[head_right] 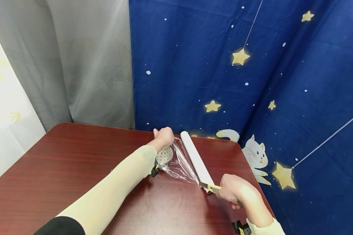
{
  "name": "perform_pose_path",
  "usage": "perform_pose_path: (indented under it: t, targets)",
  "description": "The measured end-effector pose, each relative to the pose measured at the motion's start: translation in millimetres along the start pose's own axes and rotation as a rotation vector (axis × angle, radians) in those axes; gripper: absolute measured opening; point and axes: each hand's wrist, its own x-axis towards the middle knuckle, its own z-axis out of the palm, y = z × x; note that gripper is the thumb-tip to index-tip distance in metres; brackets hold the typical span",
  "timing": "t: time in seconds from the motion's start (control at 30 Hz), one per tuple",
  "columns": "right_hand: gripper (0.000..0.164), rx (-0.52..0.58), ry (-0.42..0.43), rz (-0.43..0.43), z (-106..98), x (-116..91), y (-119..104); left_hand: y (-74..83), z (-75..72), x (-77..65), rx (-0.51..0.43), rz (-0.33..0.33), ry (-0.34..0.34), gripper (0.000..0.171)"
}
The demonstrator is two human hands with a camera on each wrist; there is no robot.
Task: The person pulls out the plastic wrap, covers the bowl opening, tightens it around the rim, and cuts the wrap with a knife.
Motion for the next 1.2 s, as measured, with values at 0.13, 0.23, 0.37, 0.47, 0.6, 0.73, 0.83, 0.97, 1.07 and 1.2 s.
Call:
perform_pose_path:
  t: [0.13,0.23,0.37,0.47,0.6,0.73,0.83,0.97,1.07,1.2]
  targets:
    - [0.015,-0.018,0.001,-0.002,1,-4,2,-0.7,-0.8,-1.0,-0.020,-0.011,-0.030,0.013]
    - [0.016,-0.027,-0.006,0.001,1,-7,2,-2.0,-1.3,-1.6,-0.032,-0.012,-0.046,0.011]
    - [0.013,-0.019,-0.003,-0.009,-5,-11,4,-3.6,-1.6,-2.2,-0.036,-0.001,-0.066,0.011]
    - [0.009,0.007,0.038,-0.045,-13,-12,5,-4.3,-2.4,-3.8,-0.040,0.014,-0.078,0.010]
    - [0.011,0.011,0.168,-0.124,-20,3,-1,-9.2,2.8,-2.0,-0.052,0.040,-0.055,0.015]
    - [0.016,-0.039,0.360,-0.190,-10,39,-21,-8.0,-6.4,-10.9,-0.062,0.027,-0.071,0.018]
    - [0.019,-0.080,0.462,-0.196,-3,68,-40,-13.7,1.8,1.7,-0.068,0.036,-0.066,0.021]
    - [0.016,-0.117,0.506,-0.167,2,100,-63,-16.0,4.9,6.1,-0.065,0.043,-0.061,0.023]
    - [0.016,-0.144,0.506,-0.143,4,117,-75,-16.8,10.1,11.5,-0.057,0.044,-0.056,0.024]
    - [0.032,-0.218,0.543,-0.106,9,136,-86,-18.0,16.5,20.0,-0.042,0.044,-0.037,0.026]
